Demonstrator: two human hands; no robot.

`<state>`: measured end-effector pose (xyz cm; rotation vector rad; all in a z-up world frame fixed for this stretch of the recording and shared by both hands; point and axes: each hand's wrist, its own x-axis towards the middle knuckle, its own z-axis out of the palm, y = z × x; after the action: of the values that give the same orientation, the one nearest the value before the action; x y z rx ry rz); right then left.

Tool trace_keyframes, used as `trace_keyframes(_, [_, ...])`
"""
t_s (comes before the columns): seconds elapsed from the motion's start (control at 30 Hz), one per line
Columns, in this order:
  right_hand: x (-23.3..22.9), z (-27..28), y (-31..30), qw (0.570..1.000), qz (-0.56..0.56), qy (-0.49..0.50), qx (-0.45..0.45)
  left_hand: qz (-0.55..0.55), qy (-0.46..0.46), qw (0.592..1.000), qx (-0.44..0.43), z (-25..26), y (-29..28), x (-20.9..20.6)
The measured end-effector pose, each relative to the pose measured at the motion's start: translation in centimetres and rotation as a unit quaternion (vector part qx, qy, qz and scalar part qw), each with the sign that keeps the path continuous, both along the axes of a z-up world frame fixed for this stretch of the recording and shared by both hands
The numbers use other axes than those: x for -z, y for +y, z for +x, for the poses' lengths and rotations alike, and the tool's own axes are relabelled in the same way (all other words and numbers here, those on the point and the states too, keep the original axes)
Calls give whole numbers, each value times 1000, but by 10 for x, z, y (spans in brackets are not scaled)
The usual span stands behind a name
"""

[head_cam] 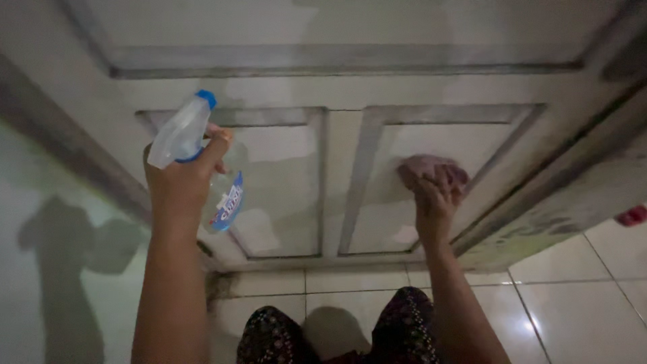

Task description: The person sprays a cleaning solution onto a white metal door and wipes the surface with a cloth. They repeatedly spray and wipe different sections of the door, including the panels and frame, to remove dirt and grime.

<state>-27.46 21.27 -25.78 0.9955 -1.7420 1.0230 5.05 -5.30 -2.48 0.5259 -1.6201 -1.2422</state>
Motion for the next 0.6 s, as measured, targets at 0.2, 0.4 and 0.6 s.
trace_keyframes(0.2, [6,-5,9,999,42,-7,10,33,50,997,-49,30,-33,21])
trace_keyframes(0.4, [12,-12,6,1000,10,24,8,37,88,990,-102,51,-43,30])
trace_keyframes(0.6, [10,-7,7,999,28,3,36,35,171,980,-96,60,-58,40])
